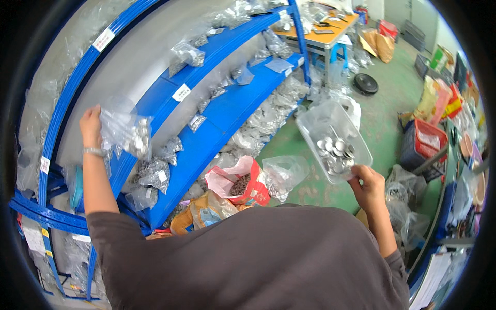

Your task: The person sorts small silver metal parts on a green table, picking them up by hand and placing them into pink plastic baskets and clear plastic bags. The person moves around the workspace to transfer parts between containers and bags.

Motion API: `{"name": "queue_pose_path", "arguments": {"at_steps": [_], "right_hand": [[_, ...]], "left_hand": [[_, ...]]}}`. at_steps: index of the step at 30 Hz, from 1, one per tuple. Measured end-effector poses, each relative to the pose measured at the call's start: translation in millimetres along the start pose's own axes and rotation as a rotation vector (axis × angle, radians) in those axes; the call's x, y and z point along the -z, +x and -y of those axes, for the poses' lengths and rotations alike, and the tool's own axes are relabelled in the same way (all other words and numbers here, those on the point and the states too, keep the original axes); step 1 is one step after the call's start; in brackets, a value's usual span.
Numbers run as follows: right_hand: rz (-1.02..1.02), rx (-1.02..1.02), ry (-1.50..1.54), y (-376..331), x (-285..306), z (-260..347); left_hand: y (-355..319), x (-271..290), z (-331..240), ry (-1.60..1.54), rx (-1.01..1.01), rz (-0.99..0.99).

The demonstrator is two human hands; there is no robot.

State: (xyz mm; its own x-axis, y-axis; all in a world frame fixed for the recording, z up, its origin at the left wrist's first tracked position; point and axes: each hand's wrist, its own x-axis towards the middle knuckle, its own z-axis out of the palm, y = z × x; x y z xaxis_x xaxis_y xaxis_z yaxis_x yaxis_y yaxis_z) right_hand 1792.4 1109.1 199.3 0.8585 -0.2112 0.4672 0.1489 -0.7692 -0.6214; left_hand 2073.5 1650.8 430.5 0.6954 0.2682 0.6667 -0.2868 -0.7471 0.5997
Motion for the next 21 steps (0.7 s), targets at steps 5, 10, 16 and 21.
{"name": "queue_pose_path", "arguments": {"at_steps": [5,10,16,21], "right_hand": [[-0.05,-0.11,-0.052,8.6,-28.6,-1.0],[-0.098,-0.289,-0.048,22.4,-61.6,22.1],[-0.136,-0.333,-0.139,45.1,-95.2,56.0],[-0.182,-0.327,-0.234,51.4,-101.7,85.2]], "left_hand": [[91.4,-38.9,50.7,0.175,0.028,0.025],[165.0,-96.8,118.8,0.483,-0.013,0.053],[214.7,-143.8,172.2,0.784,-0.229,0.069],[223.6,-221.6,236.2,0.992,-0.295,0.214]]}}
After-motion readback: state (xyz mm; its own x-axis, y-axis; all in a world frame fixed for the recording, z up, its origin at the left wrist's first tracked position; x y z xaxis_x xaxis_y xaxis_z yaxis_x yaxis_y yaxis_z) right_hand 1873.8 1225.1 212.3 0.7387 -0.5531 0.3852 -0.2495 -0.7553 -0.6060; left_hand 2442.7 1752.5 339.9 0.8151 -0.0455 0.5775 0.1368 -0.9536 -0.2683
